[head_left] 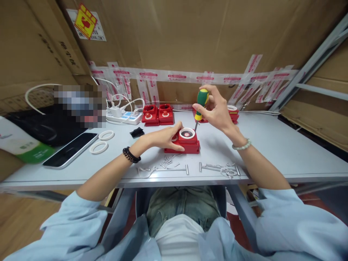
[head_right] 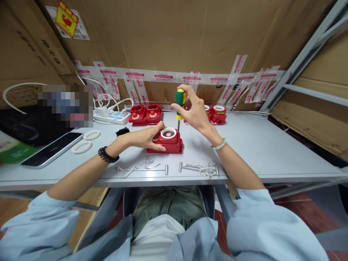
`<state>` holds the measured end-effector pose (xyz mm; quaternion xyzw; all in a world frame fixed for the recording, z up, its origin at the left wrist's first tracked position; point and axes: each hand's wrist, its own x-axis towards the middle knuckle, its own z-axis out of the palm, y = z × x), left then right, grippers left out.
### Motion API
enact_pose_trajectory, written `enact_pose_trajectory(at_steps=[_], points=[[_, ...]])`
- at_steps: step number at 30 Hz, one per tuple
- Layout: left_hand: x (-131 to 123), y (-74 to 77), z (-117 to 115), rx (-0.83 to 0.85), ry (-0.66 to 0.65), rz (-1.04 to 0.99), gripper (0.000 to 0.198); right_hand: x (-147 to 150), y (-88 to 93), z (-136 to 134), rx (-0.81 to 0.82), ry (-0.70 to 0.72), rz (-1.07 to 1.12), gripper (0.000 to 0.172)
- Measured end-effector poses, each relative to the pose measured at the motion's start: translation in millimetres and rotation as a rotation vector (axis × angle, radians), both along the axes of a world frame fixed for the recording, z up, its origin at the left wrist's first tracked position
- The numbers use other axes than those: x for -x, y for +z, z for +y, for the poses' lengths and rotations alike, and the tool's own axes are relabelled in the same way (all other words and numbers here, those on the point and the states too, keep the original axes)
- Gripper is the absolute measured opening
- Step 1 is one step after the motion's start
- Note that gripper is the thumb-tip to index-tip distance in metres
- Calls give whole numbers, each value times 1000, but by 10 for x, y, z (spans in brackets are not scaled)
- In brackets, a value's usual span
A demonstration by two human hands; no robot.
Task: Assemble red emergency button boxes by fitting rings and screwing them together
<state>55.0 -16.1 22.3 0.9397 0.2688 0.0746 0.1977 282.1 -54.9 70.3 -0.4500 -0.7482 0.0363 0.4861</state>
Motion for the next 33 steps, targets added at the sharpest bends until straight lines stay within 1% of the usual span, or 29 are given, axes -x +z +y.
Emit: enact_pose_trajectory(at_steps=[2, 4, 5, 7, 9, 11, 12, 14, 16, 18, 20, 22, 23, 25, 27, 29, 30, 31, 33], points=[[3, 2, -4, 12, 2, -6, 68, 55, -40, 18, -63, -100, -17, 46], [3, 4, -8, 23, -3, -17, 68, 91, -67, 24, -96, -131, -22, 44], [3, 5, -10, 24, -6, -21, 67, 94, -72, 21, -93, -106, -14, 45], [1, 4, -10, 22, -8, -17, 67, 68, -60, 3, -50, 5, 20, 52], [1, 1, -5, 19, -5, -20, 67, 6, -14, -29, 58, 142, 32, 60], [3, -4, 4, 24, -8, -39, 67, -71, 55, -65, 194, 239, 14, 63], [5, -7, 8, 27, -12, -51, 67, -106, 88, -80, 249, 270, 4, 63], [9, -9, 14, 28, -19, -66, 67, -151, 129, -89, 291, 277, -5, 62], [10, -8, 14, 24, -19, -61, 67, -144, 116, -69, 240, 209, -12, 60], [7, -3, 9, 20, -16, -43, 67, -80, 57, -35, 127, 75, -15, 57], [2, 6, 0, 12, -6, -18, 67, 15, -13, -11, 9, -100, -4, 52], [-3, 15, -9, 5, 6, 2, 67, 91, -54, -14, -11, -167, -37, 51], [-4, 18, -13, 4, 7, 5, 66, 107, -56, -27, -12, -168, -47, 51], [-5, 23, -15, 9, -1, 0, 65, 84, -22, -66, -1, -80, -45, 53], [-2, 22, -12, 13, -12, -13, 65, 2, 48, -108, 47, 90, -16, 59], [1, 18, -7, 16, -16, -26, 66, -92, 123, -136, 180, 244, -23, 60], [2, 17, -5, 19, -15, -32, 66, -126, 150, -142, 237, 279, -27, 58], [3, 15, -3, 24, -14, -36, 67, -145, 165, -140, 269, 285, -32, 55], [1, 11, -2, 33, -11, -35, 67, -131, 149, -113, 239, 219, -33, 54]])
